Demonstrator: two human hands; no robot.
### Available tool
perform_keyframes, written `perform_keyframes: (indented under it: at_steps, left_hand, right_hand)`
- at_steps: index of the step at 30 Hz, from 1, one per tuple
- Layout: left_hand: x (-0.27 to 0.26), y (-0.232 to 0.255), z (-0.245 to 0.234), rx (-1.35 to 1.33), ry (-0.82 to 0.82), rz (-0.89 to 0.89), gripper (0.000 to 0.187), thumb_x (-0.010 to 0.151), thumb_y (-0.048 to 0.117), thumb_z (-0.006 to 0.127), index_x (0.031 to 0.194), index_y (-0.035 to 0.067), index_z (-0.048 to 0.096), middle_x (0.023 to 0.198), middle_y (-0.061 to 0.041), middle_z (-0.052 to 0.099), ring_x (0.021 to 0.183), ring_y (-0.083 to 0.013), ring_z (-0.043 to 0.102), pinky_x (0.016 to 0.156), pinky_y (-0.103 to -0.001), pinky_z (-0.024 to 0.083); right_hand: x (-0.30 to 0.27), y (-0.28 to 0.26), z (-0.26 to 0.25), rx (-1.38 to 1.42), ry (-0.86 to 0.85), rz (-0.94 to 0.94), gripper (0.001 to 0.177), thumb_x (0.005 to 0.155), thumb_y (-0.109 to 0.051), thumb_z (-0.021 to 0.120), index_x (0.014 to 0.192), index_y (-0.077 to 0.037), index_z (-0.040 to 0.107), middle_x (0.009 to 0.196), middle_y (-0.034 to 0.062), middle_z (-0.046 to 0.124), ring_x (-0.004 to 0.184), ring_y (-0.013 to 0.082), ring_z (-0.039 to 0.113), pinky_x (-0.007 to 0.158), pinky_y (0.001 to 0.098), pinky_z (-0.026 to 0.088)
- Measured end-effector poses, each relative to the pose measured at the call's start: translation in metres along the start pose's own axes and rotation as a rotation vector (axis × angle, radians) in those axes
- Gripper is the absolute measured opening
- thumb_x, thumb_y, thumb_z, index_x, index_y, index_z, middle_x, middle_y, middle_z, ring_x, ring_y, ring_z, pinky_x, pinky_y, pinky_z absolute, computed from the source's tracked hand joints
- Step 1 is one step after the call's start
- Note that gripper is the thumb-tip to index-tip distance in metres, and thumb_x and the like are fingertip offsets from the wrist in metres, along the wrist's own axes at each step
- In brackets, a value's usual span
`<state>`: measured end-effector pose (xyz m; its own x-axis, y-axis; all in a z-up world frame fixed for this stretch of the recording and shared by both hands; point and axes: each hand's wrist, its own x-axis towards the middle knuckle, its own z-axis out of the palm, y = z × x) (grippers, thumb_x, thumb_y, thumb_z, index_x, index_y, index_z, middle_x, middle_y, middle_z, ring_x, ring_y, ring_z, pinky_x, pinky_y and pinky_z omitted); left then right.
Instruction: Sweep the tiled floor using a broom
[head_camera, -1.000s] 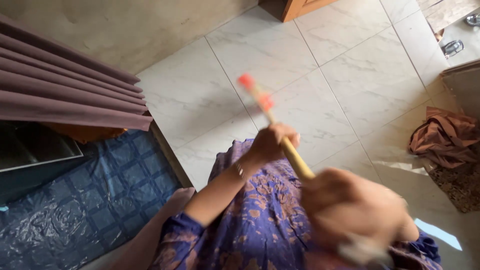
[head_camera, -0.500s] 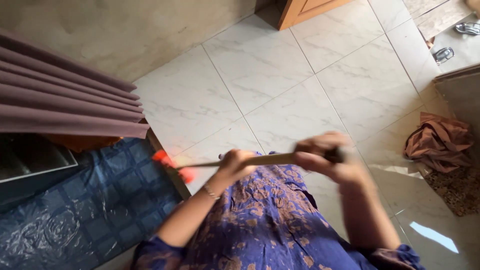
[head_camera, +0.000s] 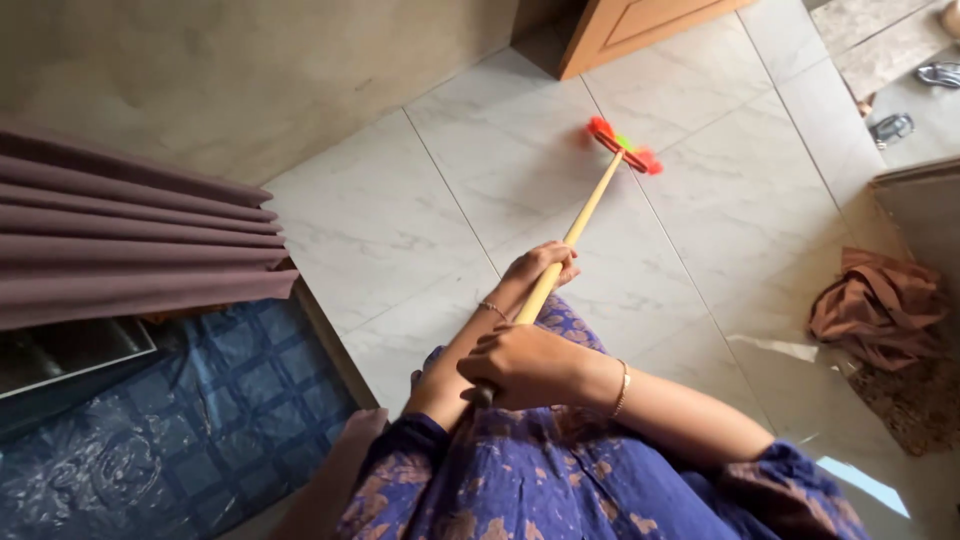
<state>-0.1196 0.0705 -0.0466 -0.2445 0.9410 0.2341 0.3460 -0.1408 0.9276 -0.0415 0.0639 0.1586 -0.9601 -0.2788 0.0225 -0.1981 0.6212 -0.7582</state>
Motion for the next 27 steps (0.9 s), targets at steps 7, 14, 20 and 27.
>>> perform_keyframes:
  at_steps: [7, 14, 20, 27]
  left_hand:
    - [0.056, 0.092, -0.066, 0.141, 0.186, -0.078, 0.025, 0.089, 0.018, 0.071, 0.075, 0.002, 0.057, 0.072, -0.013, 0.06, 0.069, -0.0284, 0.061, 0.063, -0.038, 0.05]
    - [0.053, 0.061, -0.129, 0.302, 0.143, -0.211, 0.016, 0.078, 0.012, 0.066, 0.067, 0.007, 0.056, 0.058, -0.01, 0.055, 0.05, -0.0274, 0.058, 0.05, -0.038, 0.047]
    - [0.042, -0.032, -0.114, 0.353, 0.025, -0.372, 0.019, 0.077, 0.007, 0.065, 0.062, 0.007, 0.054, 0.058, -0.013, 0.055, 0.05, -0.0296, 0.055, 0.049, -0.04, 0.045]
    - [0.173, 0.025, -0.015, 0.075, -0.174, 0.111, 0.018, 0.08, 0.008, 0.064, 0.065, 0.009, 0.054, 0.059, -0.011, 0.056, 0.055, -0.0296, 0.058, 0.055, -0.04, 0.048]
  right_hand:
    - [0.007, -0.049, -0.196, 0.293, 0.085, -0.297, 0.029, 0.09, -0.017, 0.076, 0.074, -0.008, 0.054, 0.066, 0.0075, 0.053, 0.063, 0.029, 0.058, 0.061, 0.0436, 0.046]
    - [-0.009, 0.036, -0.208, 0.794, 0.608, -0.085, 0.037, 0.096, -0.007, 0.069, 0.066, -0.005, 0.047, 0.061, 0.004, 0.05, 0.056, 0.0164, 0.05, 0.051, 0.0312, 0.041]
    - [-0.033, 0.108, -0.153, 0.743, 0.665, 0.121, 0.034, 0.097, 0.006, 0.07, 0.07, -0.002, 0.05, 0.07, 0.0069, 0.055, 0.07, 0.0176, 0.055, 0.068, 0.0354, 0.048]
    - [-0.079, -0.006, -0.244, 0.535, 1.008, 0.24, 0.04, 0.084, -0.003, 0.072, 0.062, -0.007, 0.039, 0.059, 0.0044, 0.042, 0.047, 0.0164, 0.044, 0.052, 0.0335, 0.037]
